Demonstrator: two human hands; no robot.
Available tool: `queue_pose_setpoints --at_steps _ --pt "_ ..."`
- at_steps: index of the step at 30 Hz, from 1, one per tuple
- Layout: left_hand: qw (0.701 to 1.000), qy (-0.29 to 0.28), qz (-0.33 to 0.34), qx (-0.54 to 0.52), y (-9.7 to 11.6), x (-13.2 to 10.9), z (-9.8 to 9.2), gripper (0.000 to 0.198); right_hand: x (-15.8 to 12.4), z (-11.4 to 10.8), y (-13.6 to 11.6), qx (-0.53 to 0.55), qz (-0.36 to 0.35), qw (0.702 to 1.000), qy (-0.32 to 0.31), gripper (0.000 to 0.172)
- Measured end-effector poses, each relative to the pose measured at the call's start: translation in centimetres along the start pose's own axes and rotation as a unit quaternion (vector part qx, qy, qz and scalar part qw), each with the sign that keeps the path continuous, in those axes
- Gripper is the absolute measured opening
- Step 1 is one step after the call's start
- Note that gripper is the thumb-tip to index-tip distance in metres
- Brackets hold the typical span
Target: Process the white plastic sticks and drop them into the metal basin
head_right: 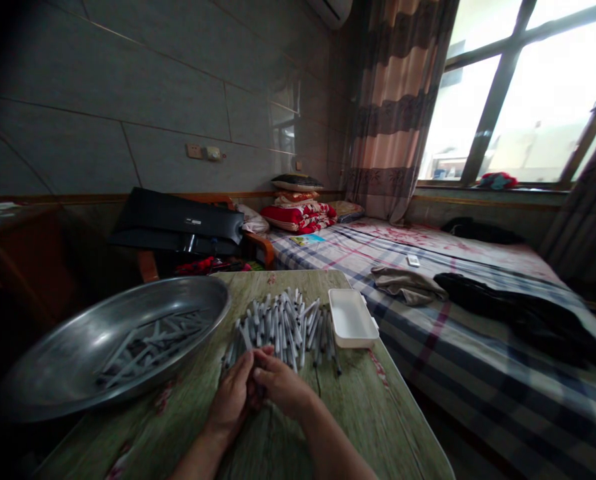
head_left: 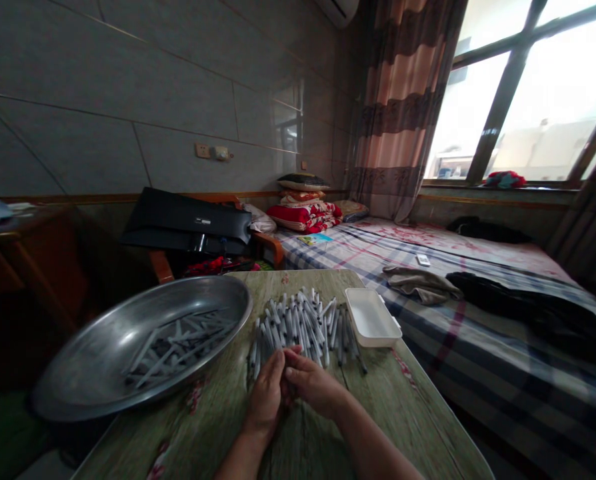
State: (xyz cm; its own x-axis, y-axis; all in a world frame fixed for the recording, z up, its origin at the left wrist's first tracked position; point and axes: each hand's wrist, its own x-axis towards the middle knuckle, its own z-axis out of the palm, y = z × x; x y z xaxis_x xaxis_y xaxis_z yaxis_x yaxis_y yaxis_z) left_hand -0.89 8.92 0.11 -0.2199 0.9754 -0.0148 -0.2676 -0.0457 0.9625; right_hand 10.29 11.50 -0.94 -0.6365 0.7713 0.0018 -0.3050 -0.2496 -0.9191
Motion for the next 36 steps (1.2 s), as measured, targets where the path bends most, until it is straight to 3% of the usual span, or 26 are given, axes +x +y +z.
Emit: queue_pose_setpoints --at_steps 4,10,15,26,31,36 --pt "0.994 -0.081 -0.048 -0.060 -0.7 0.2 0.0 0.042 0.4 0.7 0.4 0.090 0.023 0.994 0.062 0.047" --pt "0.995 -0.054 -0.040 -0.077 -1.0 0.5 0.7 0.035 0.2 0.7 0.0 0.087 0.088 0.982 0.142 0.034" --pt "0.992 -0.074 -0.051 -0.094 -1.0 0.8 0.7 0.036 -0.1 0.8 -0.1 0.053 0.055 0.991 0.112 0.048" --pt "0.997 -0.031 -0.027 -0.064 -1.7 1.4 0.2 0.039 0.2 1.6 -0.4 -0.035 0.023 0.991 0.128 0.043" --pt "0.996 -0.033 -0.029 -0.075 -1.6 1.1 0.1 0.035 -0.1 1.3 -0.4 0.002 0.070 0.991 0.116 0.034" --pt "0.984 -0.035 -0.077 -0.158 -0.8 0.8 0.4 0.033 -0.4 0.8 -0.1 0.073 0.136 0.987 0.050 0.027"
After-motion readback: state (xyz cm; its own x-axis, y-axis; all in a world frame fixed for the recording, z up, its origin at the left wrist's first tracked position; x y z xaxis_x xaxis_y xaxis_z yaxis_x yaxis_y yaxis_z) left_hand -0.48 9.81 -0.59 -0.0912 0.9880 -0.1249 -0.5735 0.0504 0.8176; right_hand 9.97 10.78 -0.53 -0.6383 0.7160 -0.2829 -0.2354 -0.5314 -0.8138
